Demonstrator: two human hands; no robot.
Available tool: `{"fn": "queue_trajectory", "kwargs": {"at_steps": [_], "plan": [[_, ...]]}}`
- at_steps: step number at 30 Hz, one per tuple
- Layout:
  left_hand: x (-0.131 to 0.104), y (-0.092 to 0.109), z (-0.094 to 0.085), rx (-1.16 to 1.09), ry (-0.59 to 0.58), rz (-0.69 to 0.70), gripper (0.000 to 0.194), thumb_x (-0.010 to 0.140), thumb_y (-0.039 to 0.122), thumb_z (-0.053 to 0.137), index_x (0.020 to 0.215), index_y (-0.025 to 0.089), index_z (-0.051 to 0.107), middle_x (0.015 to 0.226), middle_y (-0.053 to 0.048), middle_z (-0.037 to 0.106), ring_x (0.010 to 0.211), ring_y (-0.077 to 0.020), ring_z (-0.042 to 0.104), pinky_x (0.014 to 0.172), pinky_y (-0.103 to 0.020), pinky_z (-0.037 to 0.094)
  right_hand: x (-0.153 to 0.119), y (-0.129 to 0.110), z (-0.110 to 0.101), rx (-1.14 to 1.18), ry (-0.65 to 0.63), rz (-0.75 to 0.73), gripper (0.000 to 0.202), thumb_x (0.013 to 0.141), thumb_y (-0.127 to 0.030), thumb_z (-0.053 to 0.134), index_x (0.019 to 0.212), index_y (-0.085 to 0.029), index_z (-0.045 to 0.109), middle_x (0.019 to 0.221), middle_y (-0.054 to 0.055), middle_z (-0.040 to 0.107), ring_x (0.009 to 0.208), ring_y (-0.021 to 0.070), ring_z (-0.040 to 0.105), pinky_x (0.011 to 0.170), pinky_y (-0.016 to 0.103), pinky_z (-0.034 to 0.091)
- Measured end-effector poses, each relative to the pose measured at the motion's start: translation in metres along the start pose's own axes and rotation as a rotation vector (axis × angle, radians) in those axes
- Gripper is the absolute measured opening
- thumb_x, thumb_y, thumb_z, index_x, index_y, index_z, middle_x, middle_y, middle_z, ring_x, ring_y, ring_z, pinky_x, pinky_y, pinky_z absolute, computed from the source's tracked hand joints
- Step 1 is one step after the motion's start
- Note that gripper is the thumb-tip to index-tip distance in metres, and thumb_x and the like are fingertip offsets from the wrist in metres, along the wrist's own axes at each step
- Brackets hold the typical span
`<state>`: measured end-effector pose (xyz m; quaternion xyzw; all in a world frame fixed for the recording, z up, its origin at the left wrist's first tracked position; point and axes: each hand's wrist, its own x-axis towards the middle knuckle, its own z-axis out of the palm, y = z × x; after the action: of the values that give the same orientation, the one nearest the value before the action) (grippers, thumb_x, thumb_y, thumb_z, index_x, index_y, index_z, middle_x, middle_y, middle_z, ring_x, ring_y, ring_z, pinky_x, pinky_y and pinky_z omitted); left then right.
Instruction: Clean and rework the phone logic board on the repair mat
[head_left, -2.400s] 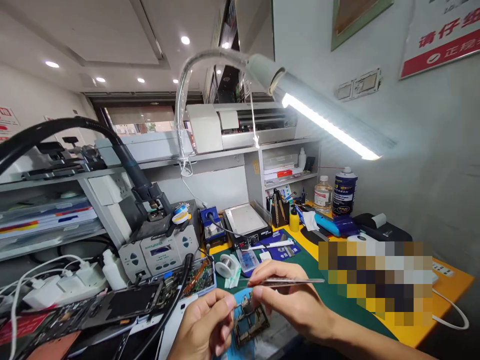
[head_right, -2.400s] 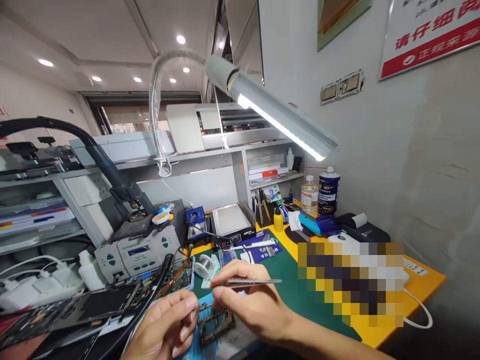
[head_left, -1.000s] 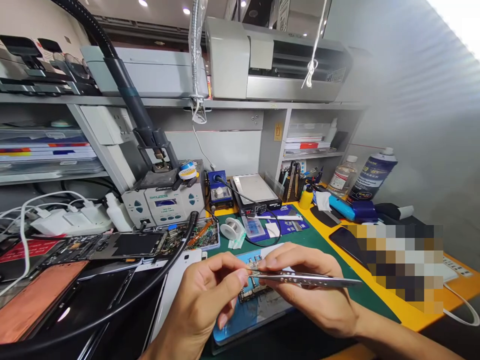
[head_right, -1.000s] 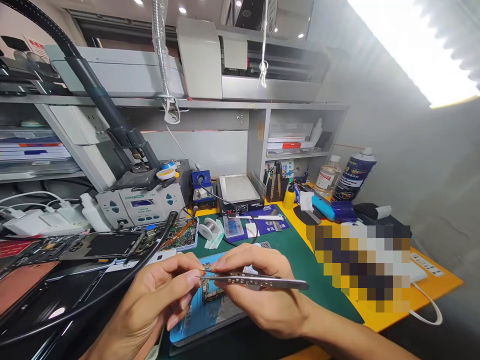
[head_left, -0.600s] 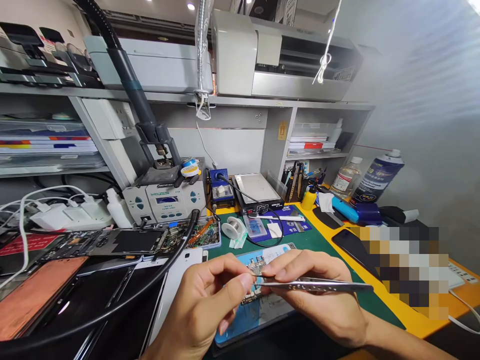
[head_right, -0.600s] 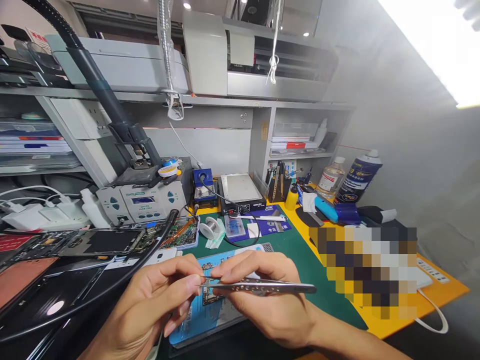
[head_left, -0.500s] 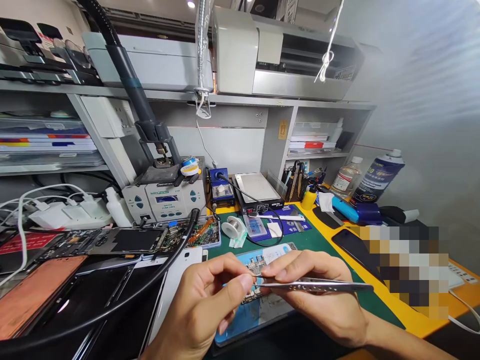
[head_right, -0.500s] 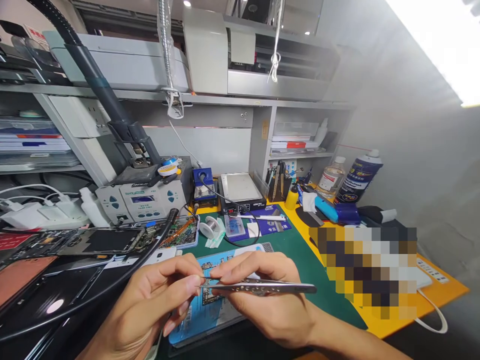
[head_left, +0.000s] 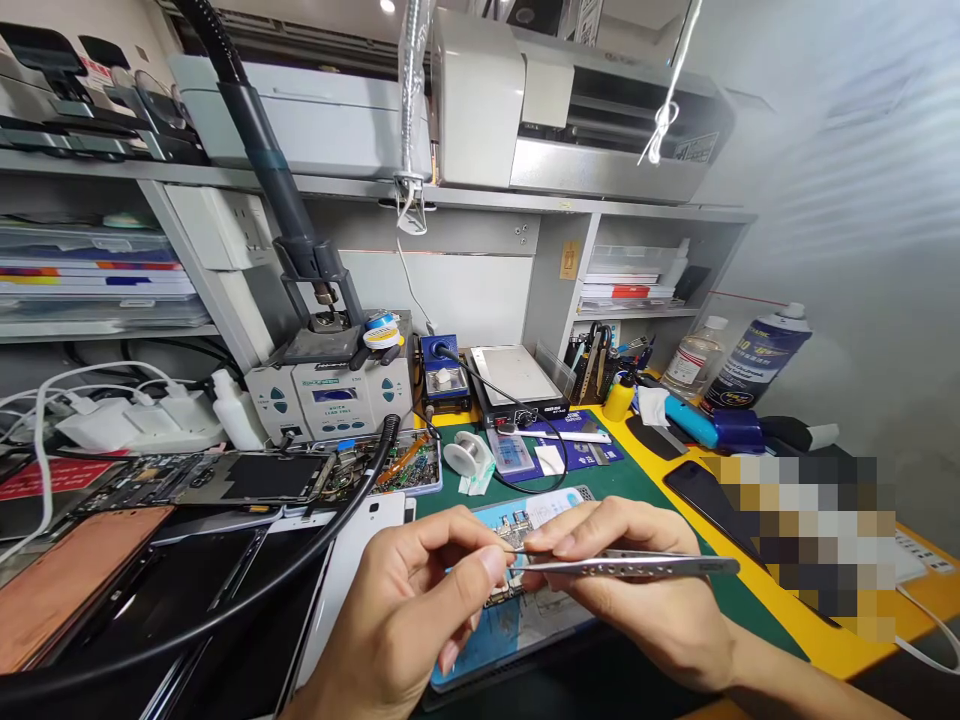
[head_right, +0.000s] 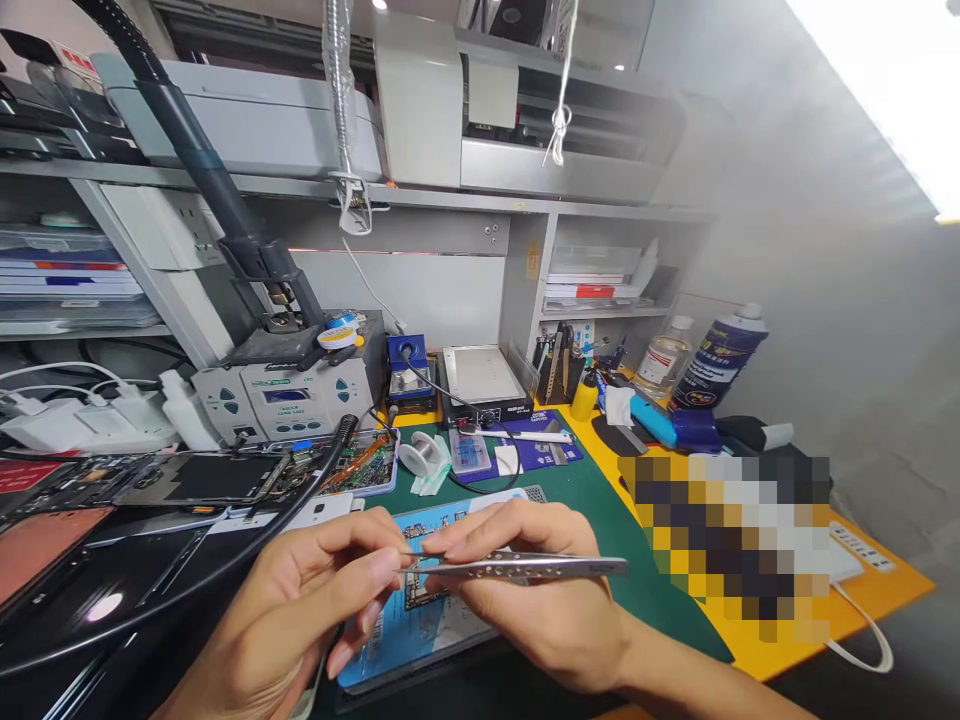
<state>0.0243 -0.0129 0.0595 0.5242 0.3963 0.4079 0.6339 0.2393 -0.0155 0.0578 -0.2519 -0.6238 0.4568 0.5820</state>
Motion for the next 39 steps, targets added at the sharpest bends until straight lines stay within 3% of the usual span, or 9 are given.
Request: {"fn": "queue_trajectory", "kwargs": {"at_steps": [12, 17, 24, 34, 39], "plan": [[0.002, -0.001, 0.0, 0.09, -0.021, -0.011, 0.052, 0.086, 0.07, 0.075, 0.08, 0.018, 0.071, 0.06, 0.003, 0.048, 0.053, -0.009, 0.041, 0.047, -0.022, 0.031, 0.001, -0.002, -0.002, -0.003, -0.046, 0.045, 0.017, 0.086, -0.01, 0.09, 0.092, -0.025, 0.086, 0.098, 0.007, 0.087, 0.086, 0.0223, 0.085, 0.077, 0.031, 0.072], [0.001, 0.0, -0.001, 0.029, 0.001, -0.026, 0.052, 0.083, 0.068, 0.079, 0.076, 0.018, 0.068, 0.061, 0.003, 0.048, 0.053, -0.0083, 0.042, 0.046, -0.021, 0.032, 0.0, -0.001, -0.003, -0.002, -0.055, 0.062, 0.017, 0.087, -0.008, 0.088, 0.091, -0.024, 0.086, 0.1, 0.007, 0.087, 0.079, 0.021, 0.085, 0.075, 0.03, 0.071], [0.003, 0.006, 0.0, -0.114, 0.023, -0.105, 0.053, 0.077, 0.066, 0.085, 0.077, 0.016, 0.068, 0.069, 0.002, 0.055, 0.053, -0.0054, 0.043, 0.043, -0.017, 0.032, 0.003, -0.001, -0.003, 0.013, -0.042, 0.075, 0.016, 0.085, -0.011, 0.091, 0.09, -0.025, 0.087, 0.097, 0.006, 0.087, 0.077, 0.0221, 0.085, 0.074, 0.03, 0.071], [0.004, 0.004, -0.001, -0.223, 0.037, -0.11, 0.042, 0.078, 0.054, 0.085, 0.086, 0.014, 0.077, 0.08, -0.003, 0.064, 0.06, -0.008, 0.049, 0.041, -0.016, 0.036, 0.011, 0.006, -0.009, 0.236, 0.038, 0.296, 0.008, 0.085, -0.021, 0.093, 0.085, -0.024, 0.086, 0.097, 0.008, 0.087, 0.065, 0.0187, 0.082, 0.056, 0.021, 0.059], [0.005, 0.001, -0.003, -0.176, 0.031, -0.11, 0.043, 0.075, 0.055, 0.087, 0.084, 0.015, 0.075, 0.069, 0.001, 0.058, 0.051, -0.0048, 0.042, 0.042, -0.017, 0.032, 0.016, 0.005, -0.007, 0.244, 0.087, 0.336, 0.014, 0.079, -0.028, 0.098, 0.081, -0.022, 0.085, 0.088, 0.009, 0.085, 0.06, 0.0189, 0.079, 0.052, 0.022, 0.055]]}}
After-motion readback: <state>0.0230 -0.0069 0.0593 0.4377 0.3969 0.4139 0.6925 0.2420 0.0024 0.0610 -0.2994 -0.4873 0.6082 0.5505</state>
